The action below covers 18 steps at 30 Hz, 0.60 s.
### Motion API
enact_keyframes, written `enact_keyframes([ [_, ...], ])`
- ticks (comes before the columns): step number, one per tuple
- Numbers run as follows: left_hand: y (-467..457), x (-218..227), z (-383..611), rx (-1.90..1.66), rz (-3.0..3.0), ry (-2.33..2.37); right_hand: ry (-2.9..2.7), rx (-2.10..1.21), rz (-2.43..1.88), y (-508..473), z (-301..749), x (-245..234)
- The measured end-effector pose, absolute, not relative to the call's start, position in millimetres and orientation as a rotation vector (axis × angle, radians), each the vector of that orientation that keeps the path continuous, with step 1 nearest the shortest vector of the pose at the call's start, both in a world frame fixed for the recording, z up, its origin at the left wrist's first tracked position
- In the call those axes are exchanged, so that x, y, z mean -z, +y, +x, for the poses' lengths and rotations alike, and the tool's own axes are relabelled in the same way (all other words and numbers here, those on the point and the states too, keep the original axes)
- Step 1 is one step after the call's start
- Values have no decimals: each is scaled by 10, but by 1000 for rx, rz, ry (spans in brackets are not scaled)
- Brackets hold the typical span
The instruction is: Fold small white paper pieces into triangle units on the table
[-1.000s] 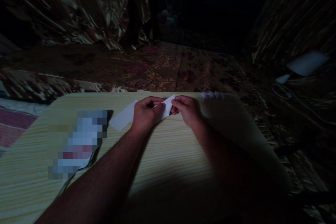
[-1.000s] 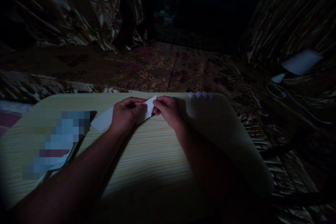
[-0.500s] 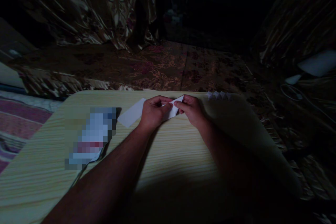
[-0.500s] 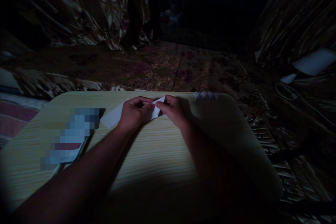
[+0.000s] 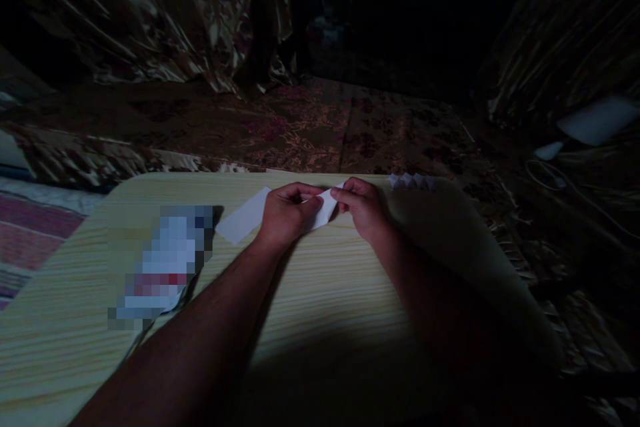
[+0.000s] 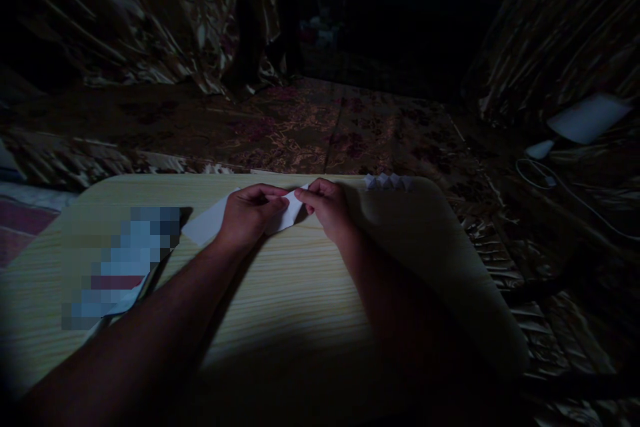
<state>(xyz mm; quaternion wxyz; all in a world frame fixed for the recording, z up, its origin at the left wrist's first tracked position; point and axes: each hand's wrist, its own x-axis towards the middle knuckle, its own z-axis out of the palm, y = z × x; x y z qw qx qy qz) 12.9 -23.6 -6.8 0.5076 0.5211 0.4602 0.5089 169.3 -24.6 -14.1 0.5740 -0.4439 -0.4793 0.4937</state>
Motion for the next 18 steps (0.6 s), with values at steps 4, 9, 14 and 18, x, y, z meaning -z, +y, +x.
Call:
enact_keyframes([
  [4,-226,79,129,-1227,1253,1111,-1092,-1176,-1019,-234,1692,146],
  [9,-215,98,130,-1235,1251,1107,-1026,-1179,-961,-212,1698,156],
  [14,-229,86,138,-1234,1243,1098,-1015,-1170,-971,-207,1695,164],
  [18,-242,63,141,-1228,1236,1117,-1002,-1179,-956,-200,1702,173],
])
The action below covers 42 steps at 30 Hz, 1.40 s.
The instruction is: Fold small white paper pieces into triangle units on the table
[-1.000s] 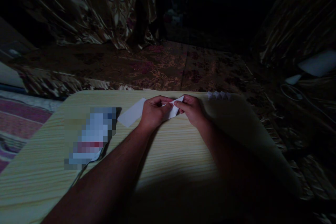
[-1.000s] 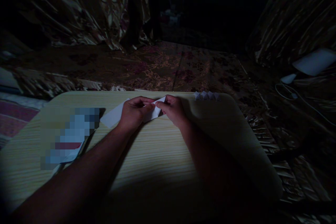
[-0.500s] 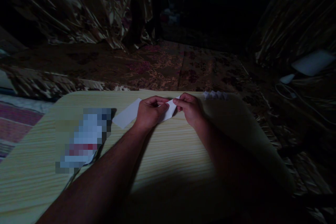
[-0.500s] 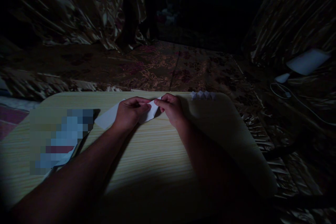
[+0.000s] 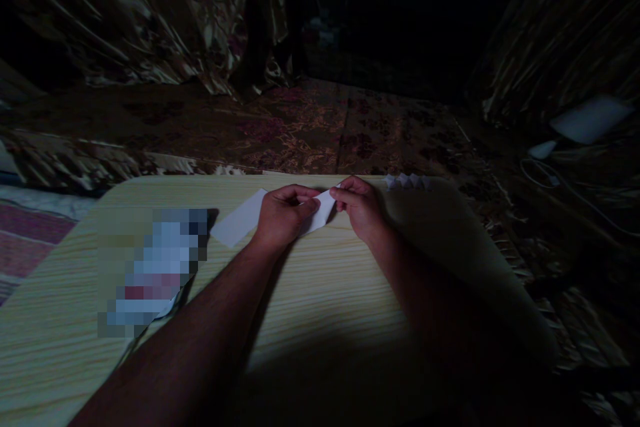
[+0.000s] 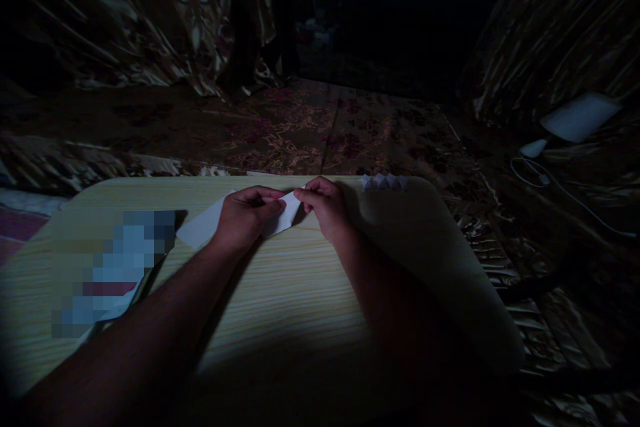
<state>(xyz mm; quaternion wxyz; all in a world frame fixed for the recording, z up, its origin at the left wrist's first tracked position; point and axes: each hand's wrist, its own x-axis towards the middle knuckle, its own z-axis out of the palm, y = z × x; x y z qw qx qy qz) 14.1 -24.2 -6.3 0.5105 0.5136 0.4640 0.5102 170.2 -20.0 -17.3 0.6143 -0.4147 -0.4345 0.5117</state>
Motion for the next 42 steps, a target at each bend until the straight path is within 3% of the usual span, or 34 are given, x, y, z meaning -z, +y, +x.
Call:
enact_keyframes([
  [9,-205,84,106,-1238,1231,1154,-763,-1171,-911,-103,1775,169],
  [18,-245,44,136,-1264,1208,1125,-1165,-1164,-1080,-224,1644,156],
  [42,-204,109,120,-1238,1282,1104,-1102,-976,-1156,-212,1657,230],
])
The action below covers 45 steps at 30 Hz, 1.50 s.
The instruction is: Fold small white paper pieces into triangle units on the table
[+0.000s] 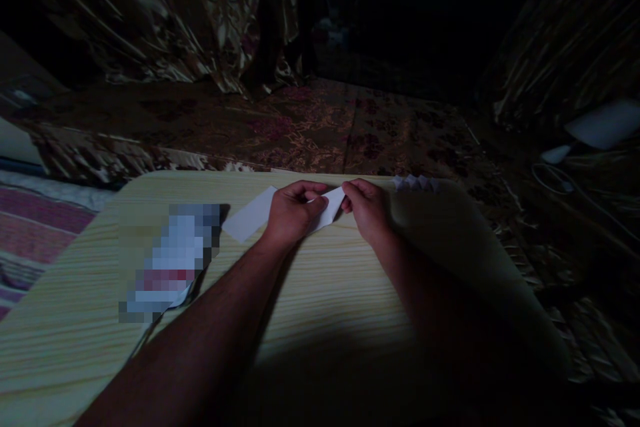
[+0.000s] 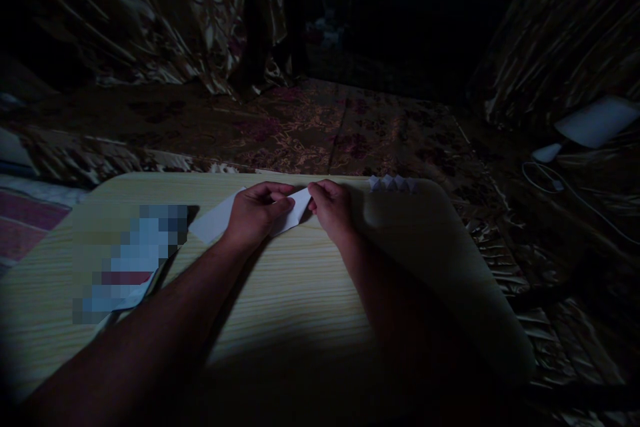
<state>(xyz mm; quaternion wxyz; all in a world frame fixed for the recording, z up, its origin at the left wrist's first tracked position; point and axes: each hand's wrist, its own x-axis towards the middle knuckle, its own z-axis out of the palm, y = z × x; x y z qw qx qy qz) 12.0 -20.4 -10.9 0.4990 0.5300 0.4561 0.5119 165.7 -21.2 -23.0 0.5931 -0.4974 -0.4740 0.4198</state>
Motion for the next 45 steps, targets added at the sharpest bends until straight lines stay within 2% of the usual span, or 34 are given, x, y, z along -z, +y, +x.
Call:
enact_keyframes([
  [45,-188,143,115,-1377,1273,1178,-1418,-1022,-1249,-235,1610,195],
])
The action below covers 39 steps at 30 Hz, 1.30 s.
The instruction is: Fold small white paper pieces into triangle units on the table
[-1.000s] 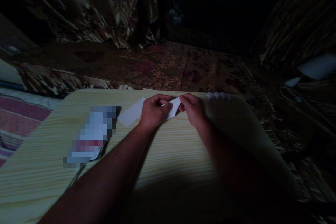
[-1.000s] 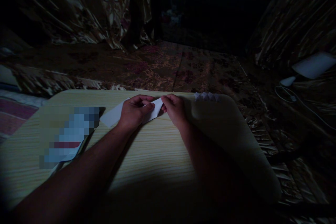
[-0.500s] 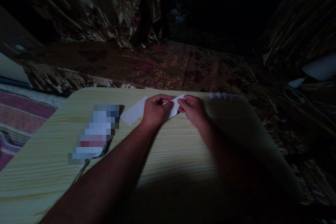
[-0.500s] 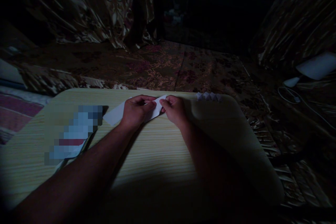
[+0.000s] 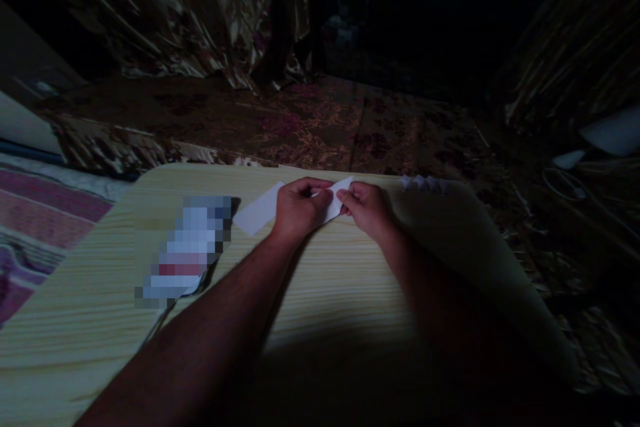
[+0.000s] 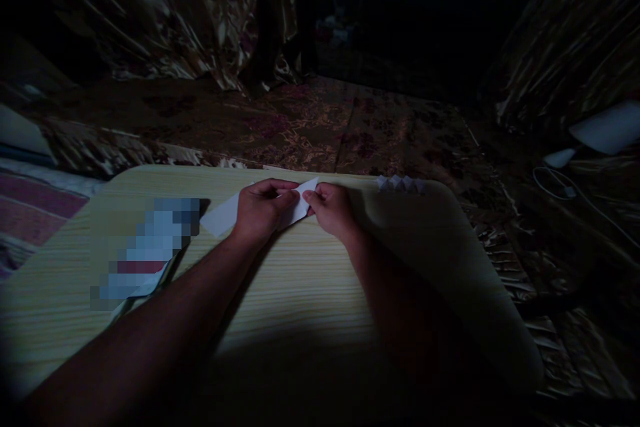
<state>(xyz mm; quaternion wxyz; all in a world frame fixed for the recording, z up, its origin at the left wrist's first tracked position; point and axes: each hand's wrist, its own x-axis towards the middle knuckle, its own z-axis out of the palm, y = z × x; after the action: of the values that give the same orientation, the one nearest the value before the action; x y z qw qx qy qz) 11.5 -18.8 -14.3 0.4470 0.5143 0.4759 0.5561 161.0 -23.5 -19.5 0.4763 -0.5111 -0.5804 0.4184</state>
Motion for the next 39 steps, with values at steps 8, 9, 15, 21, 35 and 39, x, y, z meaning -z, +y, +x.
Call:
enact_keyframes([
  [8,-176,139,97,-1368,1220,1159,-1449,-1119,-1258,-237,1608,160],
  [9,-176,140,97,-1373,1223,1164,-1450,-1118,-1264,-235,1608,166],
  [15,-184,122,108,-1409,1154,1193,-1504,-1098,-1253,-217,1615,205],
  [21,-173,135,107,-1426,1117,1154,-1486,-1088,-1255,-217,1587,220],
  [35,-149,143,100,-1491,1019,1122,-1649,-1001,-1287,-261,1607,192],
  [39,-158,129,107,-1457,1036,1114,-1620,-1007,-1262,-269,1592,171],
])
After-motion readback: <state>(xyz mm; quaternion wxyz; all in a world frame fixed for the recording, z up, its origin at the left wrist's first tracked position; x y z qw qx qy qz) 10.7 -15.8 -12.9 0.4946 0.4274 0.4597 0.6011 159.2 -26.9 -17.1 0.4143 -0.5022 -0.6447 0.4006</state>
